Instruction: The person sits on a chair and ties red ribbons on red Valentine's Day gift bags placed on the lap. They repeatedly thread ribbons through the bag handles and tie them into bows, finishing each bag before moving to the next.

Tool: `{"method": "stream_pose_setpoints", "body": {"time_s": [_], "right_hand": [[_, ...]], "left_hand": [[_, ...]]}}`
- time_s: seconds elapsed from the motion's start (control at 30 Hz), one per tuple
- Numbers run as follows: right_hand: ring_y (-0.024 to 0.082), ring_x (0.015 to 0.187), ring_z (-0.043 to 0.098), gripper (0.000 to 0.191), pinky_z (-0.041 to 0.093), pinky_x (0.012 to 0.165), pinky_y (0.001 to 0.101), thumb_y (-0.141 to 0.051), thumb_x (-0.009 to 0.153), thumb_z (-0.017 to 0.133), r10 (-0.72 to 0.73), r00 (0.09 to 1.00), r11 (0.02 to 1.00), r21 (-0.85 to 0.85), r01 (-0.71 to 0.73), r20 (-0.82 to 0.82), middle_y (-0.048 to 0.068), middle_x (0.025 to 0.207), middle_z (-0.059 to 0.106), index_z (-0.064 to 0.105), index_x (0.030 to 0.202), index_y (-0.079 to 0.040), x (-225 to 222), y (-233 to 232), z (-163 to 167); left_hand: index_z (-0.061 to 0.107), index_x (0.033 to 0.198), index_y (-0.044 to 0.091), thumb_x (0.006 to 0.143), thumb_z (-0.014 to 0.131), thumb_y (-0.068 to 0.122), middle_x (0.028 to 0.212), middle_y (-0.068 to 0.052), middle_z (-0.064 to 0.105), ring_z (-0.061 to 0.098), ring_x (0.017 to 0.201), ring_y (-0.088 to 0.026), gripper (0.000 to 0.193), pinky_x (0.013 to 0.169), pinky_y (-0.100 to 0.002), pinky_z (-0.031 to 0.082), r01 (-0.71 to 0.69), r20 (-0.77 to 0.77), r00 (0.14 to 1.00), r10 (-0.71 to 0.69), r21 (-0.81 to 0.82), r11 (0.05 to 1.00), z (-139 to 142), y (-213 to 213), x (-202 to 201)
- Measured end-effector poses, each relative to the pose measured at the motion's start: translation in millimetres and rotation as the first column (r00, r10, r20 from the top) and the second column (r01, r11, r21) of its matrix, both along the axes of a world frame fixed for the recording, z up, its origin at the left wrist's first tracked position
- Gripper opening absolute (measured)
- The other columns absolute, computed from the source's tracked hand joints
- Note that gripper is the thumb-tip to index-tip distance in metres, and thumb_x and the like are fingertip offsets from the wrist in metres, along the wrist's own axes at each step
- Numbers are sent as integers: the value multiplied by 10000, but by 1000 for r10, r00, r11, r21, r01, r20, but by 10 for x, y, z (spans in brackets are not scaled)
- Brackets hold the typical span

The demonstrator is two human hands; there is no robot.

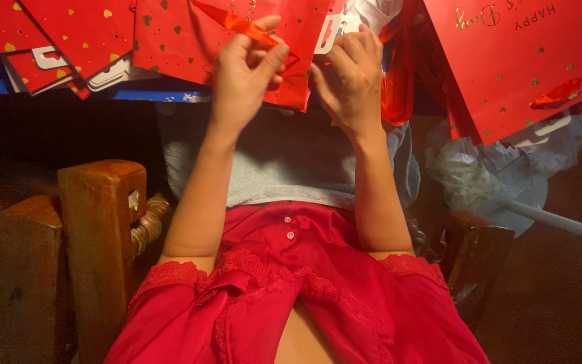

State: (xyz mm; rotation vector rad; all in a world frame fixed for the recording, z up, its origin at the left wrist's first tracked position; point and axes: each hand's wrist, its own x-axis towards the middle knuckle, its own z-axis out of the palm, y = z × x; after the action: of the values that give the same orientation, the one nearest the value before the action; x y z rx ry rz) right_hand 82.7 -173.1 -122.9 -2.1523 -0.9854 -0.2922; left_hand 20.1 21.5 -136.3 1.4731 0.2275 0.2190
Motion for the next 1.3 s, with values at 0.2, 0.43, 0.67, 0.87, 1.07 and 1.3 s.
{"method": "stream_pose_setpoints", "body": {"time_s": [0.2,0.43,0.67,0.87,1.07,1.3], "right_hand": [[295,1107,572,204,380,1171,514,-80,919,830,-16,1000,1000,-8,16,7,63,1049,611,703,1080,-70,-3,14,16],[294,1108,576,197,382,1165,512,-80,913,834,-10,1000,1000,-3,10,10,59,1053,615,702,1059,-71,-10,12,16],[308,1093,574,209,389,1160,516,-74,904,831,-7,1000,1000,-1,7,12,83,1044,606,683,1048,-44,9,13,-23],[349,1065,557,231,415,1058,474,-103,904,825,-29,998,1000,-5,29,49,122,987,582,617,952,-15,9,18,-16],[321,958,550,115,408,950,432,-75,968,752,-13,1000,999,32,13,11,111,923,547,646,987,-32,-11,31,51],[340,928,531,190,397,933,446,-66,880,770,-23,999,1000,-8,23,-33,125,893,514,608,971,-25,-1,26,56]], "left_hand": [[670,1294,64,987,806,132,831,16,722,659,700,-46,343,649,-245,538,-60,36,998,51,346,936,108,-109,11],[669,1314,72,1002,769,69,812,-9,696,611,679,-59,327,633,-244,498,-61,-12,998,65,222,973,24,-131,2],[536,1371,17,1092,647,64,1266,-41,652,760,975,-135,304,816,-275,664,-95,134,984,113,-135,986,-115,-39,17],[524,1409,31,1081,692,28,1230,-92,687,733,1033,-131,369,858,-274,642,3,130,991,9,-94,996,-111,-4,3],[603,1309,9,990,734,-37,1189,-97,715,741,1046,-130,347,877,-269,659,-15,143,989,-21,245,970,25,-90,1],[613,1280,-6,1023,694,-56,1055,-63,732,739,983,-115,274,898,-275,636,13,132,991,-13,2,1000,27,-95,20]]}}
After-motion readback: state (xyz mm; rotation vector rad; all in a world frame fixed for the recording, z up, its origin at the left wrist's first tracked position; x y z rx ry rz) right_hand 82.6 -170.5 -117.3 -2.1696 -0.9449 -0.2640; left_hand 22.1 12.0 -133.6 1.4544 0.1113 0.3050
